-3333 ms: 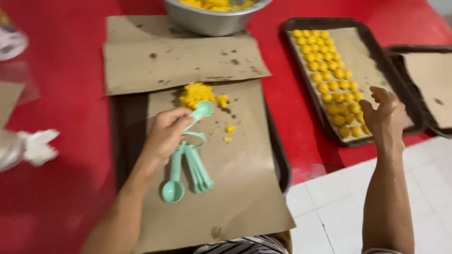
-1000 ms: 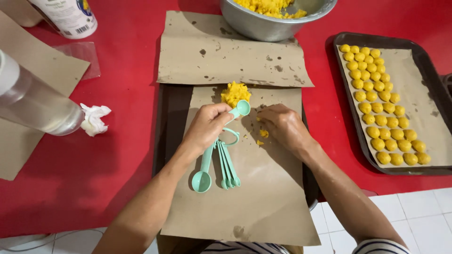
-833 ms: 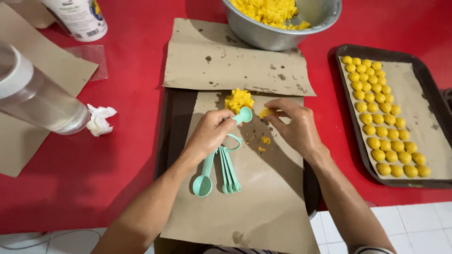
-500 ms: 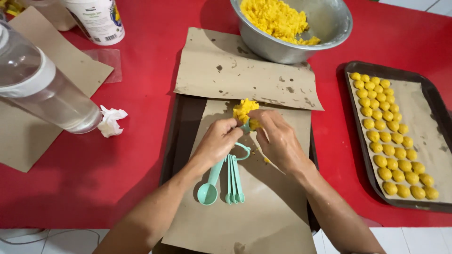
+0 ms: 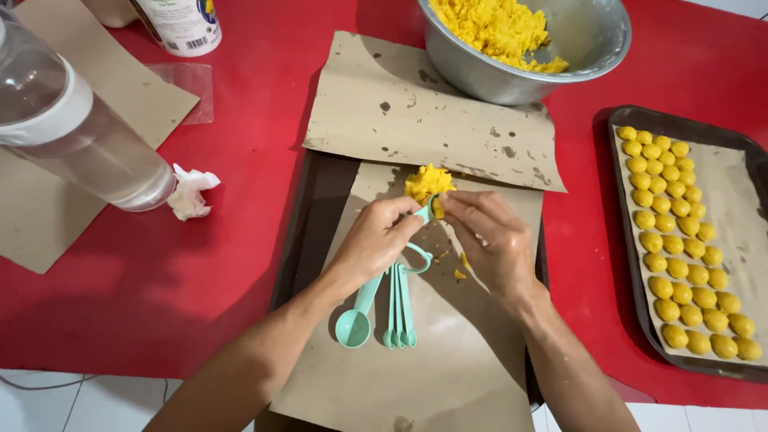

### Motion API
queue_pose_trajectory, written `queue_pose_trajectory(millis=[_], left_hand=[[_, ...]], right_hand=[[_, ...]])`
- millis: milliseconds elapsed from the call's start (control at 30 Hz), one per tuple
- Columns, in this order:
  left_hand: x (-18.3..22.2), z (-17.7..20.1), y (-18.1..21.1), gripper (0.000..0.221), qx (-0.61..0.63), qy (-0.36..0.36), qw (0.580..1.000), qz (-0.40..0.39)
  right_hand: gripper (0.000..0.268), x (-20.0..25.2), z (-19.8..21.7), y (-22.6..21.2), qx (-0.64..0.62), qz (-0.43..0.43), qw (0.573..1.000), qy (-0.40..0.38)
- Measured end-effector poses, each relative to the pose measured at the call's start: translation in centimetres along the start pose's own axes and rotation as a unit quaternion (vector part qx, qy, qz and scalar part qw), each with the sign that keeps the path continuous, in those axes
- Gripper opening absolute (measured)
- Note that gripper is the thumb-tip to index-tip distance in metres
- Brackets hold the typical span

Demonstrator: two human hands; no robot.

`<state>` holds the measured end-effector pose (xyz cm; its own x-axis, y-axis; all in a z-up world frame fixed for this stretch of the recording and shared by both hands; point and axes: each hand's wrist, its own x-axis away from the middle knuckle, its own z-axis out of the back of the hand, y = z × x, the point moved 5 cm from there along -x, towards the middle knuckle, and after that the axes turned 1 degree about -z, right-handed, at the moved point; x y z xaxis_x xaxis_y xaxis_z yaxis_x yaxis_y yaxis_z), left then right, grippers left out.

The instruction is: Shaping yellow dough into small balls using a measuring spoon and placing them on a baking tray

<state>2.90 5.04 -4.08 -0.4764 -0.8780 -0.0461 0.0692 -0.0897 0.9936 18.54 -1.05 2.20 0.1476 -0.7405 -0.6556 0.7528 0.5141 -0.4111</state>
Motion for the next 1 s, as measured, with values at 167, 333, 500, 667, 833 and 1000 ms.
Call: queue_pose_trajectory(millis=[167, 333, 500, 667, 833, 1000], left_hand=[[0.1, -0.2, 0.7, 0.017, 0.036, 0.003, 0.999, -0.004], [0.7, -0.1, 1.5, 0.017, 0.064, 0.029, 0.998, 0.004], [0.5, -0.8, 1.4, 0.019, 0.085, -0.008, 0.996, -0.013], [0.8, -1.2, 1.1, 0.018, 0.087, -0.008, 0.996, -0.004], [1.0, -0.9, 1.9, 0.019, 0.084, -0.009, 0.996, -0.016], [1.0, -1.0, 1.6, 0.016, 0.073, -0.015, 0.997, -0.037]], right_hand=[[0.031, -0.7, 0.4, -0.9, -0.029, -0.007, 0.999, -0.045], [0.046, -0.3, 0.5, 1.6, -0.233, -0.172, 0.957, -0.005], [0.016, -0.6, 1.1, 1.2, -0.183, -0.140, 0.973, 0.028], [0.020, -0.7, 1.0, -0.1, -0.094, -0.053, 0.994, 0.003], [0.017, -0.7, 1.3, 0.5, -0.150, -0.094, 0.984, 0.034], [0.015, -0.7, 0.9, -0.5, -0.091, -0.049, 0.994, 0.021]])
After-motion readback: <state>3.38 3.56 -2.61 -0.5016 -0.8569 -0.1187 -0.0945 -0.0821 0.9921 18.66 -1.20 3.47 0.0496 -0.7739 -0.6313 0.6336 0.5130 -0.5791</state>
